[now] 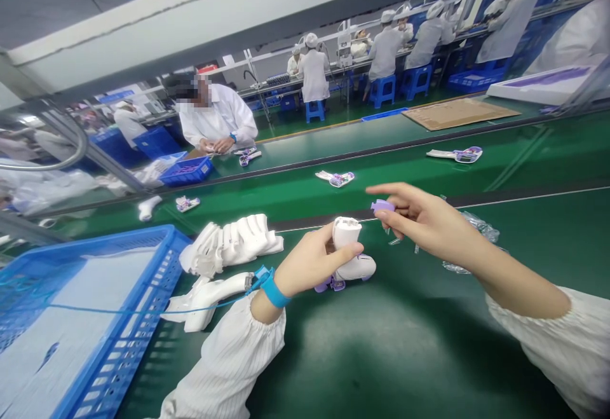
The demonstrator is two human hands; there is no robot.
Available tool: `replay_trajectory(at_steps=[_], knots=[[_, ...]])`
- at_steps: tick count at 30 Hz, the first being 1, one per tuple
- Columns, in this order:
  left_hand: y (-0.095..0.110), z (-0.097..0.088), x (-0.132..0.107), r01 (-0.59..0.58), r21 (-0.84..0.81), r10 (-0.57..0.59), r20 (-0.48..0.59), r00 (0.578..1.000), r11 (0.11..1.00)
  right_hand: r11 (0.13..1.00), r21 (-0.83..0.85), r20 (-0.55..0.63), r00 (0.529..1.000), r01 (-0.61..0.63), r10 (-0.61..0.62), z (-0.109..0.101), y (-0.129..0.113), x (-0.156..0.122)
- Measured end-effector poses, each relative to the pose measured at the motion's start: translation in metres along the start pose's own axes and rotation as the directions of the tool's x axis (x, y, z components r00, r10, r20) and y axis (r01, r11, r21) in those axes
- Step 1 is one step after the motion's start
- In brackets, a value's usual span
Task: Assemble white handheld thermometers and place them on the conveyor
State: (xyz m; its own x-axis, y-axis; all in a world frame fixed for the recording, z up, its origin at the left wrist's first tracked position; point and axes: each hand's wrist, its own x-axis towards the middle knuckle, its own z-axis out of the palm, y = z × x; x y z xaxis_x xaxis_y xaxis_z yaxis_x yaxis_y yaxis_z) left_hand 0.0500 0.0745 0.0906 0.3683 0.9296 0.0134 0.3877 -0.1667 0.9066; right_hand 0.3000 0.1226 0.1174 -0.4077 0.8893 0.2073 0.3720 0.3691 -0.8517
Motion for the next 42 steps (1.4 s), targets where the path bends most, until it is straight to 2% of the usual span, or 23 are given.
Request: replay_trajectory(at_steps=[3,6,15,18,20,24,29,32,34,36,39,42], knots=[[0.004,0.002,-0.002,-0.056,0.038,0.056,0.001,0.998,0.998,0.981,0.189,-0.044,0.998,0.041,-0.034,0.007,-0.022,-0.016],[0.01,0.003,-0.006,-0.109,0.077,0.11,-0.006,0.994,0.991,0.97,0.24,-0.031,0.999,0.045,-0.039,0.017,-0.029,-0.025],[0.021,0.006,-0.011,-0.138,0.084,0.139,-0.007,0.99,0.987,0.978,0.011,-0.048,0.977,0.207,-0.206,0.023,-0.024,-0.023],[0.02,0.006,-0.012,-0.133,0.15,0.135,-0.006,0.991,0.98,0.953,-0.055,-0.06,0.951,0.299,-0.302,0.023,-0.021,-0.022],[0.02,0.005,-0.013,-0.148,0.197,0.149,0.011,0.989,0.969,0.942,-0.064,-0.015,0.944,0.328,-0.33,0.024,-0.022,-0.023],[0.021,0.004,-0.018,-0.214,0.265,0.2,0.081,0.976,0.94,0.959,-0.08,0.068,0.961,0.273,-0.268,0.027,-0.027,-0.029],[0.023,0.003,-0.02,-0.187,0.402,0.147,0.128,0.981,0.896,0.976,-0.09,0.02,0.98,0.199,-0.198,0.04,-0.027,-0.031],[0.018,-0.003,-0.015,-0.183,0.401,0.162,0.087,0.983,0.897,0.977,-0.037,-0.05,0.976,0.209,-0.21,0.038,-0.025,-0.027],[0.014,-0.01,-0.01,-0.238,0.353,0.244,0.026,0.969,0.905,0.977,0.021,-0.154,0.967,0.211,-0.205,0.03,-0.025,-0.024],[0.01,-0.018,-0.006,-0.292,0.307,0.331,-0.081,0.94,0.906,0.976,0.045,-0.22,0.956,0.211,-0.196,0.02,-0.025,-0.022],[0.008,-0.023,-0.005,-0.34,0.292,0.405,-0.203,0.892,0.894,0.965,-0.093,-0.132,0.957,0.246,-0.257,0.008,-0.024,-0.02],[0.008,-0.017,-0.007,-0.407,0.324,0.473,-0.16,0.866,0.854,0.908,-0.277,0.015,0.946,0.316,-0.324,0.009,-0.021,-0.02]])
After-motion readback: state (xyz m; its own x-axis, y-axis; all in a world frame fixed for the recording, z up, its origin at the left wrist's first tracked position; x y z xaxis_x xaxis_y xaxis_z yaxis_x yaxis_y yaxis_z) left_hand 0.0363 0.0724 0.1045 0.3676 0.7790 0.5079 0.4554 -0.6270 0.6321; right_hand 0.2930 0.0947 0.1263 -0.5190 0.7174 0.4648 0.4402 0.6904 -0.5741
